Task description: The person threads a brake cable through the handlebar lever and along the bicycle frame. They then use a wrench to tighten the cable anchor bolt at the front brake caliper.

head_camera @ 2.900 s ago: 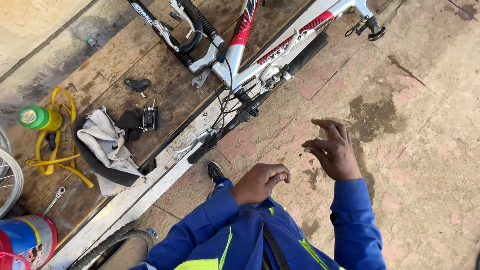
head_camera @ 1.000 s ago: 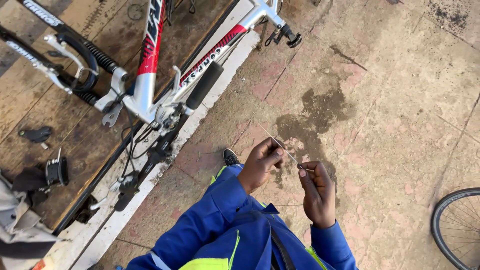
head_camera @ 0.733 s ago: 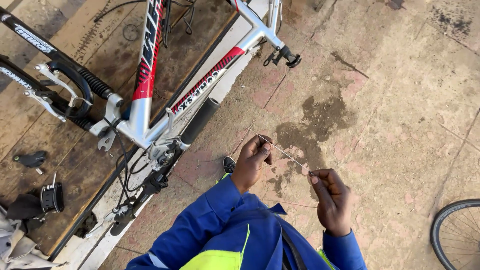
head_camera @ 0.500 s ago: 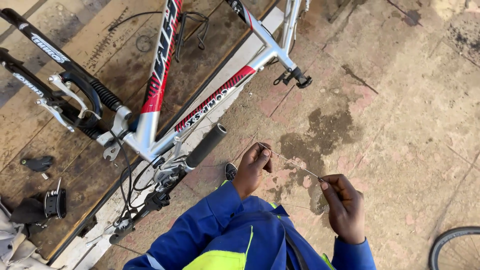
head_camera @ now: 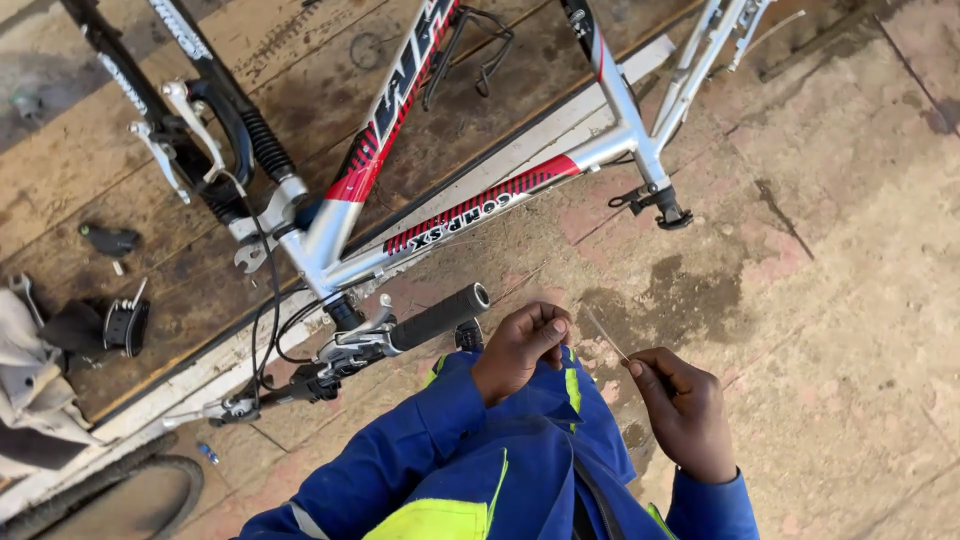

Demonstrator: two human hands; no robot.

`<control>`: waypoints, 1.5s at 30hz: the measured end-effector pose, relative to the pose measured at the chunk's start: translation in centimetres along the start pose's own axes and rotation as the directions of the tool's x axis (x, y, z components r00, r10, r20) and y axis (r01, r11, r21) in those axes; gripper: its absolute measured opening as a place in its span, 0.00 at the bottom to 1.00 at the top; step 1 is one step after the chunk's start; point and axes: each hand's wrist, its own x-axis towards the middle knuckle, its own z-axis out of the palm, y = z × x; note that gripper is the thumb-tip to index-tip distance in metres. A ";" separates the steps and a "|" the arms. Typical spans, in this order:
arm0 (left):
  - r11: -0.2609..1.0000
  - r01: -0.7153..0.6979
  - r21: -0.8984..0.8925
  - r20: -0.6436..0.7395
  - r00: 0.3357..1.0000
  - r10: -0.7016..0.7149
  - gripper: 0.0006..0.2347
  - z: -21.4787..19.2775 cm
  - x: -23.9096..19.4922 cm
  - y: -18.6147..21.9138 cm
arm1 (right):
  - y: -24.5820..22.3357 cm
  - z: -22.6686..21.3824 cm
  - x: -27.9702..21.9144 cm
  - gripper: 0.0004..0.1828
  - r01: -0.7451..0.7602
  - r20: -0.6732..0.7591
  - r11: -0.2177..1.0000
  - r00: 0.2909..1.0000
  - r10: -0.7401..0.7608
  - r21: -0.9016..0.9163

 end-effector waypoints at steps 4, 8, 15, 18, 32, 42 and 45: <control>0.999 -0.006 0.051 -0.105 0.994 0.011 0.09 0.6 1.9 -0.8 | 1.3 -2.2 2.6 0.13 0.061 0.142 0.998 0.988 -0.062 0.010; 0.991 0.122 0.058 -0.338 0.936 -0.095 0.10 2.9 4.5 -0.7 | 3.2 -4.3 5.9 0.12 0.099 0.206 0.994 0.973 -0.105 0.041; 0.987 -0.071 -0.142 -0.271 0.962 0.031 0.09 6.7 8.3 -2.3 | 5.4 -8.0 11.0 0.12 0.212 0.318 0.977 0.928 -0.195 -0.018; 0.971 -0.170 -0.171 -0.353 0.930 0.101 0.09 7.7 8.5 -1.6 | 5.5 -8.2 12.0 0.09 0.222 0.308 0.975 0.926 -0.218 0.022; 0.898 -0.395 -0.194 -0.743 0.657 0.128 0.07 1.7 10.2 -0.6 | 7.4 -6.7 17.2 0.06 0.229 0.145 0.946 0.969 -0.199 -0.232; 0.796 -0.590 -0.137 -0.906 0.399 0.139 0.06 -9.0 7.4 -2.2 | 8.0 -6.1 19.7 0.06 0.257 0.130 0.910 0.965 -0.226 -0.325; 0.788 -0.605 -0.114 -0.919 0.365 0.147 0.06 -9.9 6.7 -2.5 | 8.2 -6.1 20.0 0.06 0.259 0.124 0.905 0.965 -0.230 -0.338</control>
